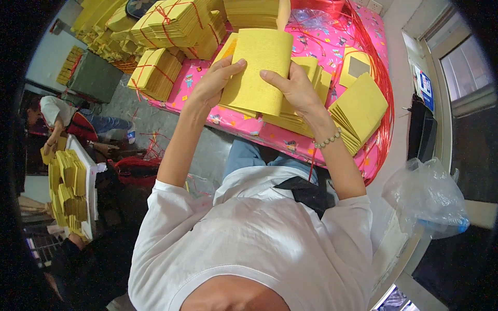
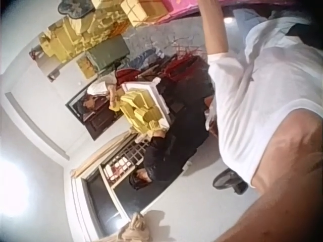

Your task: Counting and stacking sheets of yellow ritual paper at a workspace.

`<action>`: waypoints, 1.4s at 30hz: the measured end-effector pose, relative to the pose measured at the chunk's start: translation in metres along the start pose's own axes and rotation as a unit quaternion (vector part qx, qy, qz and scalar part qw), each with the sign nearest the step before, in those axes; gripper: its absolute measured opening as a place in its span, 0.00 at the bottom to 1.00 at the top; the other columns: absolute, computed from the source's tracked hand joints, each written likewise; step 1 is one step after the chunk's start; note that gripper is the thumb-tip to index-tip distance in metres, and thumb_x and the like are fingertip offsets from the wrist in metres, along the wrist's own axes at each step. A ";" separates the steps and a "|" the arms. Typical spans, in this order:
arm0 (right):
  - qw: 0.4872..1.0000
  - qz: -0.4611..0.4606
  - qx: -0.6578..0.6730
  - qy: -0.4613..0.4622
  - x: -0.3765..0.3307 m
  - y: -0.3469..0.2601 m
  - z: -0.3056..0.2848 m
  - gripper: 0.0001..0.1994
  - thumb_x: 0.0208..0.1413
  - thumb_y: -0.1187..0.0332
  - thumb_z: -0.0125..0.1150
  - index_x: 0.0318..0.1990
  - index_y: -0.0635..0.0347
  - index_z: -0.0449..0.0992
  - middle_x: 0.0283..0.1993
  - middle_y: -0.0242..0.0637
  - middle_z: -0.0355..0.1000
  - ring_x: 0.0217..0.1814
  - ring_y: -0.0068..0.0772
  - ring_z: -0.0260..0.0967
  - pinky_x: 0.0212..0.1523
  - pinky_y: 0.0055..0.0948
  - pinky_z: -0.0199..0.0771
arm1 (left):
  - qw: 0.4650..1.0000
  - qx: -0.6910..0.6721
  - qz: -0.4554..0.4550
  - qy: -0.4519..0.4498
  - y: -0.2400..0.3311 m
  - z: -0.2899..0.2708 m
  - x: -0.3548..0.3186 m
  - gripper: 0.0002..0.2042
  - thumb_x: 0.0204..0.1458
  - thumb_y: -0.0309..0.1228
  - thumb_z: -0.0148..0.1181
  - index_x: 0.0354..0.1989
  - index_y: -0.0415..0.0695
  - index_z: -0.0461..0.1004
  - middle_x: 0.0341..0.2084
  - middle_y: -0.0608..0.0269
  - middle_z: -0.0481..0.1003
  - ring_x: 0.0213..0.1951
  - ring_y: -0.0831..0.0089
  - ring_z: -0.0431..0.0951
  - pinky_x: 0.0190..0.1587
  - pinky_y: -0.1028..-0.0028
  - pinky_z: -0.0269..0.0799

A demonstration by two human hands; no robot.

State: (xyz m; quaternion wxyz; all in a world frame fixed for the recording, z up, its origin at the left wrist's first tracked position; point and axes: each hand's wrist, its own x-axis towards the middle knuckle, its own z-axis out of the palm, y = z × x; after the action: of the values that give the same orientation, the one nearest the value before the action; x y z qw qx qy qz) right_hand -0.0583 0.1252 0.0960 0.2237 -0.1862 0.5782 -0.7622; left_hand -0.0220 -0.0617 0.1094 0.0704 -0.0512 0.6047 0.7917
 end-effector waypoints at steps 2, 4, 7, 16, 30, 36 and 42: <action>0.999 -0.009 -0.047 0.008 0.002 0.000 -0.002 0.22 0.55 0.69 0.61 0.56 0.68 0.64 0.50 0.39 0.71 0.48 0.27 0.71 0.49 0.27 0.72 | 1.000 0.002 0.003 0.008 0.001 0.001 0.000 0.16 0.60 0.32 0.49 0.53 0.36 0.65 0.45 0.57 0.74 0.45 0.72 0.75 0.47 0.73 0.71; 0.999 -0.025 -0.047 0.004 0.003 -0.001 -0.003 0.22 0.55 0.69 0.61 0.56 0.67 0.64 0.50 0.39 0.71 0.49 0.27 0.70 0.49 0.27 0.72 | 1.000 -0.001 0.011 0.016 0.005 0.005 -0.001 0.16 0.60 0.32 0.50 0.54 0.37 0.64 0.45 0.57 0.74 0.44 0.72 0.75 0.46 0.73 0.71; 0.998 -0.040 -0.039 -0.011 0.001 -0.005 -0.004 0.23 0.55 0.70 0.61 0.56 0.68 0.63 0.51 0.39 0.70 0.50 0.27 0.69 0.51 0.27 0.71 | 0.998 0.049 0.041 0.021 0.006 0.013 -0.005 0.16 0.60 0.31 0.51 0.54 0.37 0.64 0.45 0.57 0.74 0.45 0.73 0.75 0.46 0.73 0.71; 0.998 0.008 -0.025 0.060 0.005 -0.006 -0.018 0.22 0.60 0.55 0.54 0.50 0.67 0.72 0.44 0.36 0.75 0.43 0.21 0.73 0.44 0.22 0.73 | 1.000 -0.001 0.014 0.000 -0.010 0.016 0.007 0.16 0.59 0.32 0.52 0.53 0.38 0.65 0.45 0.59 0.74 0.45 0.75 0.75 0.47 0.75 0.71; 0.993 -0.019 -0.021 0.115 0.012 -0.005 -0.034 0.18 0.61 0.58 0.53 0.47 0.66 0.74 0.40 0.36 0.76 0.39 0.21 0.73 0.41 0.22 0.73 | 1.000 -0.006 0.007 -0.002 -0.016 0.030 0.007 0.15 0.60 0.29 0.50 0.53 0.37 0.65 0.44 0.58 0.74 0.43 0.72 0.76 0.46 0.73 0.71; 0.989 -0.045 -0.061 0.123 0.004 -0.008 -0.032 0.16 0.62 0.61 0.52 0.46 0.65 0.74 0.40 0.34 0.76 0.37 0.18 0.73 0.40 0.21 0.73 | 0.998 0.003 0.060 -0.006 -0.024 0.029 0.004 0.16 0.59 0.28 0.51 0.55 0.38 0.64 0.45 0.59 0.74 0.43 0.74 0.76 0.47 0.74 0.71; 0.979 -0.111 -0.075 0.154 0.001 -0.008 -0.034 0.16 0.61 0.60 0.53 0.41 0.66 0.76 0.29 0.27 0.74 0.25 0.12 0.67 0.25 0.16 0.67 | 0.998 -0.010 0.054 -0.014 -0.021 0.033 0.000 0.16 0.59 0.28 0.51 0.55 0.39 0.64 0.46 0.60 0.75 0.44 0.75 0.75 0.48 0.75 0.70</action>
State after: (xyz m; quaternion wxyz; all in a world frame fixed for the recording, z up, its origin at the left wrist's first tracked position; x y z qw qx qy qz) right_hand -0.0783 0.1534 0.0953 0.0307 -0.1457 0.6373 -0.7561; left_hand -0.0180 -0.0246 0.0983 0.0351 -0.0081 0.5973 0.8012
